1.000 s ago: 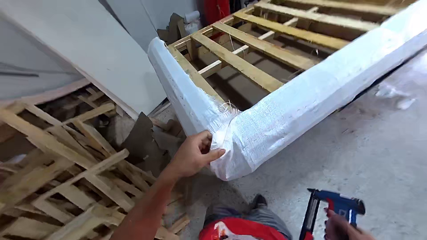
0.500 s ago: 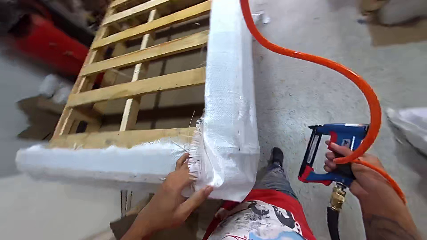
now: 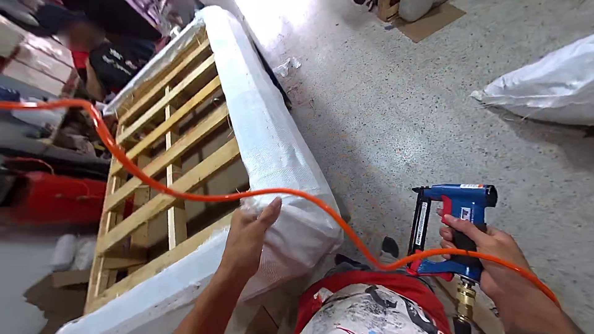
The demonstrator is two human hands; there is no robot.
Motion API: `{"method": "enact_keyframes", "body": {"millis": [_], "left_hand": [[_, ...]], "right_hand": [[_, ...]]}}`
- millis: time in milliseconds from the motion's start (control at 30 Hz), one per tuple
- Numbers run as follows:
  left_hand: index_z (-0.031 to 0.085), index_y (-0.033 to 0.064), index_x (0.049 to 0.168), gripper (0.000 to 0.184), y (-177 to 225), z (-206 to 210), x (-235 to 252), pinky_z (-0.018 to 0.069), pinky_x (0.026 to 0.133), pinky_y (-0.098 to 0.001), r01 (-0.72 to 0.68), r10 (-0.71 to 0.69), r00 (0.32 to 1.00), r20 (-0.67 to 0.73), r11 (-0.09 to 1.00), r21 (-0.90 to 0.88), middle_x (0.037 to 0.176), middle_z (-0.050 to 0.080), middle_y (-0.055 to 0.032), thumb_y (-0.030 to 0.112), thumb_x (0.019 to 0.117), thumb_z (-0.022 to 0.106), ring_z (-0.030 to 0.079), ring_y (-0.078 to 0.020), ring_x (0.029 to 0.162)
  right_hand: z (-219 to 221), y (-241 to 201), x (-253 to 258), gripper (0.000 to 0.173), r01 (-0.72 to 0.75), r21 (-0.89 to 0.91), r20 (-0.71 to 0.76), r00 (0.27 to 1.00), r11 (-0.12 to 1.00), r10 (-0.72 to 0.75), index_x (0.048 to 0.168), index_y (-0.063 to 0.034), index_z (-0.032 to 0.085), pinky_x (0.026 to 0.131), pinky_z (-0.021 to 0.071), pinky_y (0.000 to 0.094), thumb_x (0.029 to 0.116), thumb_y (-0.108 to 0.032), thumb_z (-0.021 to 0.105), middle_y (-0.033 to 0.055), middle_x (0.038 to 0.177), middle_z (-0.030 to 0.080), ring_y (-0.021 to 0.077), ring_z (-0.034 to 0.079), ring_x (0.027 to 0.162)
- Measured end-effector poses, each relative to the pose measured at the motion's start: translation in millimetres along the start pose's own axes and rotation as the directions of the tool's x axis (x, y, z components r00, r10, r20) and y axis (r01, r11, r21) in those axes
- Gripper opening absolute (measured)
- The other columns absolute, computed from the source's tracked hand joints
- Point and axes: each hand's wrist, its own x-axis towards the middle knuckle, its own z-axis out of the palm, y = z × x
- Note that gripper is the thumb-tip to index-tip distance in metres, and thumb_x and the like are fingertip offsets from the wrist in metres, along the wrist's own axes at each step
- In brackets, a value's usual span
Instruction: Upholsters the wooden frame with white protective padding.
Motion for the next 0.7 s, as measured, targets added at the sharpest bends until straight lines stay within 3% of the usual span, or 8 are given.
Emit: {"method": "enact_keyframes", "body": {"millis": [100, 167, 233, 300, 367, 500, 567, 700], "left_hand": [[0.069, 0.0009, 0.1, 0.02, -28.4, -12.3, -16.5, 0.0641, 0.074, -0.0369, -0.09, 0.082, 0.992, -0.098, 0.993, -0.08, 0.083, 0.074, -0.0101, 0.019, 0.0918, 0.074, 0.073, -0.018, 0.076], [0.072, 0.0084, 0.093, 0.023, -41.4, -20.6, -30.3, 0.0636, 0.071, -0.0313, -0.144, 0.137, 0.987, -0.088, 0.986, -0.078, 0.078, 0.074, -0.0034, 0.031, 0.0909, 0.078, 0.072, -0.0117, 0.071], [0.073, 0.0199, 0.09, 0.02, -43.1, -27.0, -31.9, 0.0602, 0.067, -0.0256, -0.234, 0.234, 0.969, 0.077, 0.972, -0.002, 0.077, 0.072, 0.0051, 0.039, 0.0912, 0.076, 0.069, -0.0051, 0.069], [0.071, 0.0185, 0.114, 0.031, -32.9, -36.7, -17.5, 0.0624, 0.088, -0.0329, -0.366, 0.309, 0.876, 0.371, 0.926, 0.094, 0.103, 0.076, 0.0039, 0.035, 0.0892, 0.08, 0.072, -0.0093, 0.096], [0.071, 0.0147, 0.118, 0.039, -22.4, -40.1, 8.9, 0.0593, 0.098, -0.0361, -0.547, 0.35, 0.756, 0.553, 0.801, 0.241, 0.113, 0.074, 0.0032, 0.037, 0.0875, 0.082, 0.069, -0.0088, 0.108], [0.076, 0.0119, 0.092, 0.011, -8.3, -33.0, 62.7, 0.06, 0.079, -0.0272, -0.791, 0.438, 0.548, 0.712, 0.55, 0.27, 0.087, 0.074, 0.0044, 0.022, 0.0924, 0.073, 0.069, -0.0013, 0.084], [0.072, 0.0099, 0.081, 0.01, -9.1, -25.4, 81.0, 0.0551, 0.065, -0.024, -0.784, 0.459, 0.534, 0.71, 0.584, 0.212, 0.074, 0.069, 0.0044, 0.016, 0.0881, 0.071, 0.064, -0.0004, 0.07], [0.075, 0.004, 0.091, 0.004, -8.5, -19.7, 98.8, 0.057, 0.062, -0.0203, -0.691, 0.423, 0.485, 0.765, 0.722, 0.038, 0.077, 0.072, 0.0019, 0.008, 0.0925, 0.074, 0.066, -0.0014, 0.067]], "right_hand": [[-20.8, 4.6, 3.5, 0.028, 0.016, -0.004, -0.043, 0.999, 1.0, -0.016, 0.12, -0.0041, 0.065, 0.05, 0.0572, 0.031, 0.1019, -0.025, 0.062, 0.0057, 0.073, 0.065, 0.0154, 0.062, 0.055], [-31.2, 9.5, 2.0, 0.027, -0.007, -0.032, -0.068, 0.998, 0.999, 0.005, 0.118, -0.0057, 0.064, 0.049, 0.0557, 0.03, 0.1015, -0.027, 0.063, 0.0041, 0.072, 0.064, 0.0141, 0.061, 0.053], [-36.1, 10.1, 2.2, 0.026, -0.021, -0.068, -0.075, 0.997, 0.997, 0.015, 0.118, -0.0064, 0.063, 0.048, 0.0551, 0.0297, 0.102, -0.028, 0.062, 0.0024, 0.07, 0.062, 0.0131, 0.06, 0.052], [-35.6, 8.0, -2.2, 0.024, -0.032, -0.085, -0.075, 0.997, 0.996, 0.026, 0.114, -0.0067, 0.062, 0.049, 0.056, 0.0305, 0.1025, -0.028, 0.061, 0.0023, 0.07, 0.062, 0.0134, 0.061, 0.053], [-35.1, 9.2, -5.9, 0.027, -0.032, -0.095, -0.061, 0.998, 0.995, 0.026, 0.117, -0.0083, 0.064, 0.05, 0.0562, 0.0314, 0.1018, -0.03, 0.061, 0.0015, 0.072, 0.062, 0.0134, 0.061, 0.054], [-5.6, 14.6, -35.0, 0.026, 0.046, -0.063, -0.129, 0.99, 0.997, -0.054, 0.118, -0.0074, 0.065, 0.049, 0.0559, 0.03, 0.1014, -0.027, 0.062, 0.0021, 0.072, 0.062, 0.0129, 0.06, 0.053], [10.4, 19.9, -50.3, 0.028, 0.096, -0.022, -0.138, 0.986, 0.995, -0.098, 0.121, -0.0073, 0.064, 0.047, 0.0562, 0.0315, 0.1021, -0.027, 0.06, 0.002, 0.07, 0.061, 0.0134, 0.059, 0.051], [34.4, 42.9, -77.5, 0.03, 0.118, -0.003, -0.171, 0.978, 0.993, -0.116, 0.123, -0.0054, 0.064, 0.048, 0.0576, 0.0341, 0.1029, -0.027, 0.059, 0.0038, 0.071, 0.061, 0.0156, 0.06, 0.051]]}}
